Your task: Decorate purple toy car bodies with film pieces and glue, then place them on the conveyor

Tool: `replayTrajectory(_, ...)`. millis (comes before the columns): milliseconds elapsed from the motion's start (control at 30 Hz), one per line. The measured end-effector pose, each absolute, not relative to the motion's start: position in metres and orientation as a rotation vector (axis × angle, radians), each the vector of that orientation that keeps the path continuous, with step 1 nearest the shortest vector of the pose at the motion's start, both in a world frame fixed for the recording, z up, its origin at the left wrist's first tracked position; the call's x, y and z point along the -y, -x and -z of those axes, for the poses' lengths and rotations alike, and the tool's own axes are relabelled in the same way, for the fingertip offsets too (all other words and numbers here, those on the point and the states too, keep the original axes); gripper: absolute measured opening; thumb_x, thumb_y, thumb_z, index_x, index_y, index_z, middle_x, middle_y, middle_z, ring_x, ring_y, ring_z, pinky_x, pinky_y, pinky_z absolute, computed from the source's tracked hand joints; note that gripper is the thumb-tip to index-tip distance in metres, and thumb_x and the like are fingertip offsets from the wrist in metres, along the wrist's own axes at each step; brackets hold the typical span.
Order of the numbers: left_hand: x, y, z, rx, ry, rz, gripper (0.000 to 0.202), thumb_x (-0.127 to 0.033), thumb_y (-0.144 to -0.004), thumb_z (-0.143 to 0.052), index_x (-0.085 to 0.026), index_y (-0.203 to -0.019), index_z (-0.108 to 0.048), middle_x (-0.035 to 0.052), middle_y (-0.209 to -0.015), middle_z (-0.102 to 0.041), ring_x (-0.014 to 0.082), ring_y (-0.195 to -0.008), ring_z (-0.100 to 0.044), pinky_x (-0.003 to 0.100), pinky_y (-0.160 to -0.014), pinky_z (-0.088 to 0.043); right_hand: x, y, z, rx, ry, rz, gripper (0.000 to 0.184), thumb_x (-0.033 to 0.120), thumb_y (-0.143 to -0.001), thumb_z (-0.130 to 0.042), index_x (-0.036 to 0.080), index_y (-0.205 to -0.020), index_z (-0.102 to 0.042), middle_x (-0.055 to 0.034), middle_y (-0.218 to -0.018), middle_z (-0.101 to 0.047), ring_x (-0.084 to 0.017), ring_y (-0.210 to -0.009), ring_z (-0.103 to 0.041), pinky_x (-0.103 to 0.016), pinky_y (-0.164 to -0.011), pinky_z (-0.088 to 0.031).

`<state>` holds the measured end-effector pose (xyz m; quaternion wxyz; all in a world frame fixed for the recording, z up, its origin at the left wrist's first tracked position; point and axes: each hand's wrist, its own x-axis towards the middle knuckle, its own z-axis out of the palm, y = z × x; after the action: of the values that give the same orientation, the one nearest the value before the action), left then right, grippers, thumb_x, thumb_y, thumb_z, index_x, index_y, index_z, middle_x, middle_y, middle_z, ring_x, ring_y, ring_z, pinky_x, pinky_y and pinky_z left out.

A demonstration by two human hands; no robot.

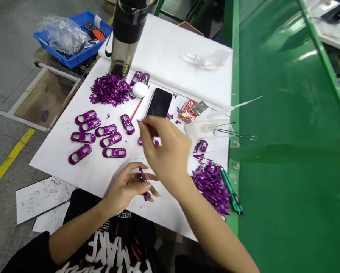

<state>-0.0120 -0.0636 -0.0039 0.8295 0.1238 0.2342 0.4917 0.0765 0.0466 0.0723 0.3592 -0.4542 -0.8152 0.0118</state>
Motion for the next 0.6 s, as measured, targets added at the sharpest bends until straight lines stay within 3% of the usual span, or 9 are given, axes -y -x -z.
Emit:
replayTrajectory(100,0.063,0.013,0.002,-0.52,-0.252,-1.075,0.045,-0.029,-0.086,-0.084,-0.019,-0.121,-0.059,0.0131,-0.115,-0.075,0.0171,-0.074,-0.075,0.028,-0.067,-0.06,0.008,-0.116,-0.079,2.146,1.273,0.079,0.01,0.018,-0.107,-0.067,0.022,-0.1,-0.072,-0.0008,-0.082,-0.071,-0.02,-0.063,-0.068,-0.029,-0.06,-0.054)
replayTrajectory(200,0.064,0.011,0.001,-0.512,-0.277,-1.089,0.043,-0.027,-0.087,-0.083,-0.019,-0.12,-0.058,0.0124,-0.113,-0.076,0.0154,-0.073,-0.075,0.026,-0.066,-0.06,0.046,-0.143,-0.068,2.227,1.299,-0.048,0.011,0.015,-0.11,-0.065,0.023,-0.108,-0.072,-0.0027,-0.097,-0.075,-0.02,-0.072,-0.073,-0.027,-0.066,-0.059)
replayTrajectory(367,0.067,0.007,0.001,-0.565,-0.407,-1.01,0.04,-0.022,-0.087,-0.081,-0.018,-0.12,-0.059,0.0126,-0.115,-0.075,0.0183,-0.077,-0.077,0.026,-0.066,-0.06,0.069,-0.162,-0.049,2.246,1.364,-0.158,0.022,0.013,-0.114,-0.053,0.021,-0.127,-0.069,-0.0068,-0.105,-0.074,-0.022,-0.082,-0.075,-0.028,-0.078,-0.064)
replayTrajectory(600,0.075,0.006,-0.004,-0.708,-0.855,-0.979,0.034,-0.018,-0.09,-0.077,-0.019,-0.121,-0.065,0.0061,-0.109,-0.072,0.0167,-0.088,-0.075,0.034,-0.087,-0.063,0.081,-0.174,-0.053,2.029,1.439,-0.568,0.03,0.012,-0.106,-0.06,0.029,-0.129,-0.071,-0.0019,-0.105,-0.076,-0.025,-0.082,-0.076,-0.032,-0.072,-0.065)
